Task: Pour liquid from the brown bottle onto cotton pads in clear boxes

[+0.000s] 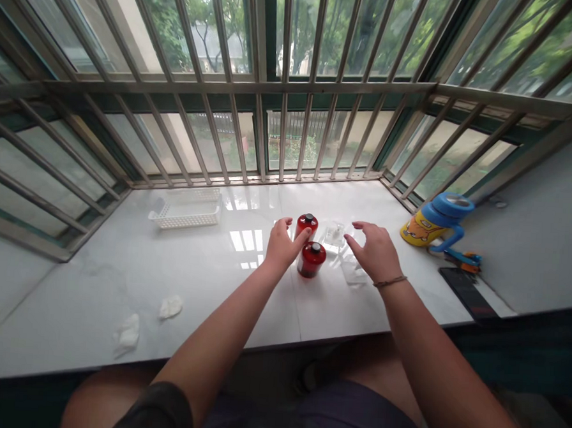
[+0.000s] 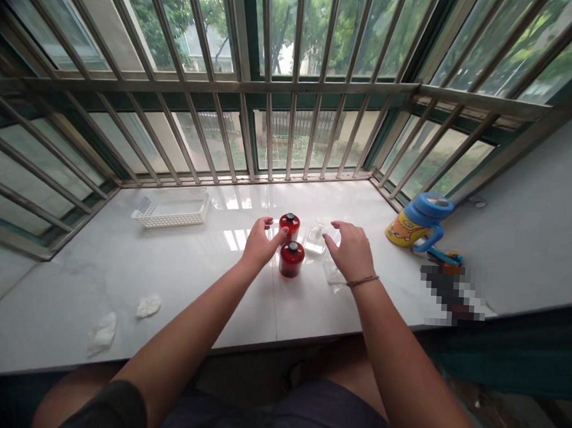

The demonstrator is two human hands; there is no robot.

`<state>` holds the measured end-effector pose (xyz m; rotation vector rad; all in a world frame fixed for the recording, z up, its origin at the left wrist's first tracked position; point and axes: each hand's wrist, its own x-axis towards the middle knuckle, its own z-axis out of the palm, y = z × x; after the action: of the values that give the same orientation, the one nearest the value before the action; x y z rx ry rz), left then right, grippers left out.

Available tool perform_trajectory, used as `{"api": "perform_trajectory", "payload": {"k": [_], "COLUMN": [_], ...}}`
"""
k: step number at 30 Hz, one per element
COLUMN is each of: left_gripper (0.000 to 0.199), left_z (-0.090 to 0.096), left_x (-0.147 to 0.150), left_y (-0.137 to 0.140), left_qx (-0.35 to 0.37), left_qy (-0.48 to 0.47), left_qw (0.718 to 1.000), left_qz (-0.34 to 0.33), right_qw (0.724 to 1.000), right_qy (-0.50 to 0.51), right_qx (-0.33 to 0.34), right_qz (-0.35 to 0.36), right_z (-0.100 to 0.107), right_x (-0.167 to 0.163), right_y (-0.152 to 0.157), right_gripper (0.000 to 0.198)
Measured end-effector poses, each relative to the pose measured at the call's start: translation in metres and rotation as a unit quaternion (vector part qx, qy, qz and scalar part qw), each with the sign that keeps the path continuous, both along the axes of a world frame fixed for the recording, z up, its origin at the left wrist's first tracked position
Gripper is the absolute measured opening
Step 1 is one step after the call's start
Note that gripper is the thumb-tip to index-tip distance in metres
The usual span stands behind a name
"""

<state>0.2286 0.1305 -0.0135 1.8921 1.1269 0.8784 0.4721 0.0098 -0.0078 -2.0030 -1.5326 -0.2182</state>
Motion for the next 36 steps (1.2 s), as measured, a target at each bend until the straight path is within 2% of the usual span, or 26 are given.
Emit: {"api": "perform_trajectory", "payload": {"k": [3,6,9,12,14,17,22,24,27,30,33,36], "left_gripper": [0.082,0.091,0.085,0.076,0.075,0.078,0.078,0.076,0.077,0.076,0.075,0.074], "left_z": [0.002,0.0,-0.002,0.003,0.012,0.032,0.059,0.061,0.053,0.036,0.017,0.003], "left_x": [0.017,0.037,0.049,0.046,0.033,-0.003,-0.097,-0.136,-0.19,-0.231,-0.257,-0.271], "left_y": [0.027,0.044,0.052,0.058,0.064,0.073,0.071,0.062,0.045,0.026,0.008,-0.005], "left_qx": [0.01,0.013,0.008,0.015,0.021,0.035,0.082,0.084,0.057,0.033,0.021,0.015], "left_qy": [0.014,0.026,0.032,0.025,0.015,0.007,0.024,0.036,0.072,0.109,0.129,0.122], "left_qw": [1.0,0.998,0.997,0.998,0.999,0.999,0.995,0.992,0.987,0.981,0.978,0.978], "left_qz": [-0.024,-0.053,-0.069,-0.057,-0.038,-0.005,0.054,0.082,0.132,0.154,0.16,0.168], "right_qw": [0.999,0.997,0.996,0.996,0.998,0.999,0.995,0.988,0.98,0.973,0.964,0.957], "right_qy": [0.0,0.002,0.003,0.007,0.011,0.018,0.036,0.064,0.112,0.127,0.119,0.117], "right_qx": [-0.039,-0.077,-0.093,-0.085,-0.069,-0.031,0.062,0.094,0.074,0.007,-0.073,-0.108], "right_qz": [0.004,0.007,0.004,-0.003,-0.001,0.012,0.069,0.102,0.148,0.193,0.225,0.243], "right_z": [0.0,-0.003,-0.005,-0.001,0.007,0.028,0.083,0.102,0.116,0.107,0.082,0.053], "right_x": [0.0,-0.001,-0.003,-0.009,-0.015,-0.028,-0.066,-0.086,-0.121,-0.157,-0.189,-0.21], "right_y": [0.033,0.057,0.066,0.066,0.064,0.065,0.07,0.072,0.071,0.063,0.05,0.039], "right_gripper": [0.047,0.037,0.021,0.02,0.022,0.024,0.025,0.025,0.028,0.031,0.032,0.031]}}
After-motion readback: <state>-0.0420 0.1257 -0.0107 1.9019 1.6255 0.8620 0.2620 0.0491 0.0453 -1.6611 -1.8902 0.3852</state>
